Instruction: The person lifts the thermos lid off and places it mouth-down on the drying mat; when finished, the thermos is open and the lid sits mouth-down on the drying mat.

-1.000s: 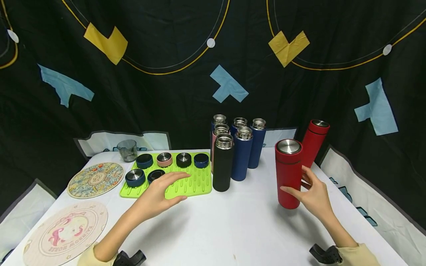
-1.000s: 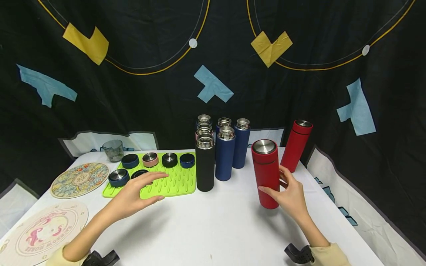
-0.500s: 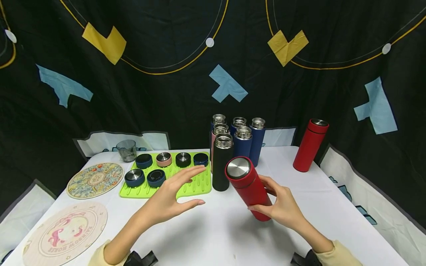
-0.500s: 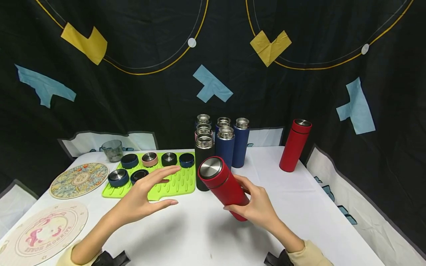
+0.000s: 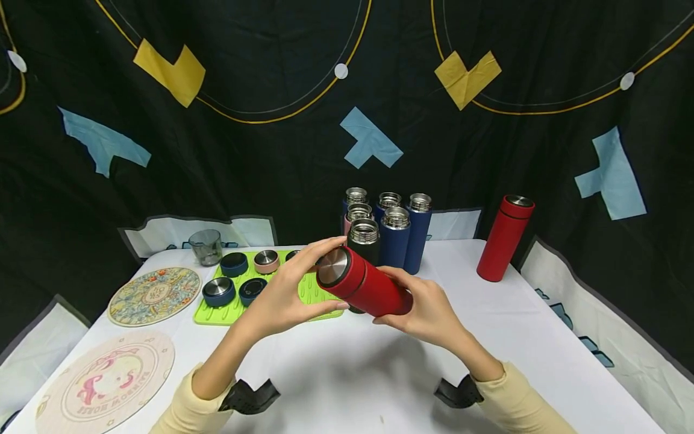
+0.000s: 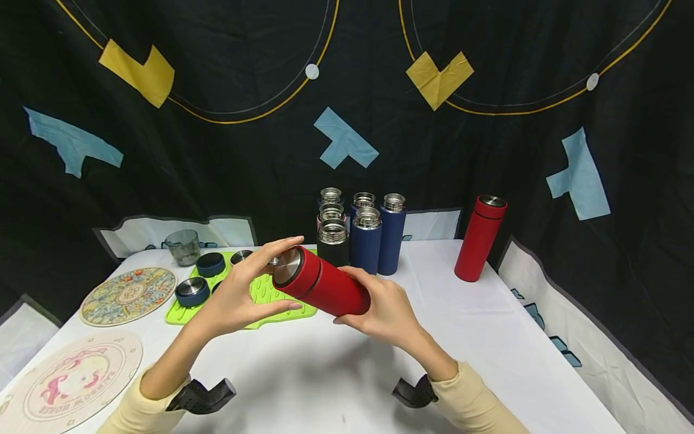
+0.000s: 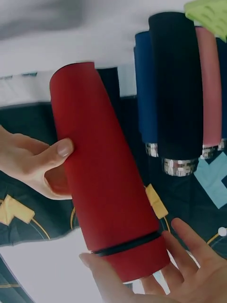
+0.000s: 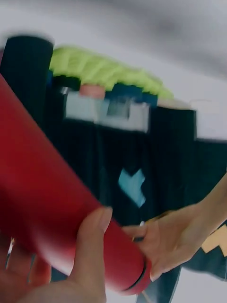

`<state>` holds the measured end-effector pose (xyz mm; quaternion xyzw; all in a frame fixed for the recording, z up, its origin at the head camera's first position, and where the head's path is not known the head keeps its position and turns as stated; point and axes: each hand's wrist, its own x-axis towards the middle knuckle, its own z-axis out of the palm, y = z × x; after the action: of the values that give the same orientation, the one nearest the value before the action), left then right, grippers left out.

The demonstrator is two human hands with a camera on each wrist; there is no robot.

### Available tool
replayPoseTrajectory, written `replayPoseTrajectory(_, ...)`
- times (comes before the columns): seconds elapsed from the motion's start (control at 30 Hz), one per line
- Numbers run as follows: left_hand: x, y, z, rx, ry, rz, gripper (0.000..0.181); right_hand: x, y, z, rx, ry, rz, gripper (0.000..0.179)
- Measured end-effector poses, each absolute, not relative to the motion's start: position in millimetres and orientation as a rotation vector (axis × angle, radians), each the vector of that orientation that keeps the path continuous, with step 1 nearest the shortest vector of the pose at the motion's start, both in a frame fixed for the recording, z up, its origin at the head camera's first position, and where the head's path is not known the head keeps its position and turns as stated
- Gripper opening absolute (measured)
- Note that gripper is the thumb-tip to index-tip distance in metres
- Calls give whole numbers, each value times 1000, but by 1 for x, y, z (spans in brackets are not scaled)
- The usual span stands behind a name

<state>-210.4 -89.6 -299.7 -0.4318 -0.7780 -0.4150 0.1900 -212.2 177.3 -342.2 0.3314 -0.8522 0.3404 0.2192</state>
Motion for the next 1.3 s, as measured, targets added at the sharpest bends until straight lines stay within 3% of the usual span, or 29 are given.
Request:
replayPoseTrajectory(0.43, -226, -104, -290, -1119, -2178, -1189, 79, -231, 178, -301, 971, -2384, 935, 74)
replayPoseTrajectory(1.3, -233, -114, -294, -1098, -2094, -1230, 66, -250, 176, -317, 1127, -2160, 898, 71)
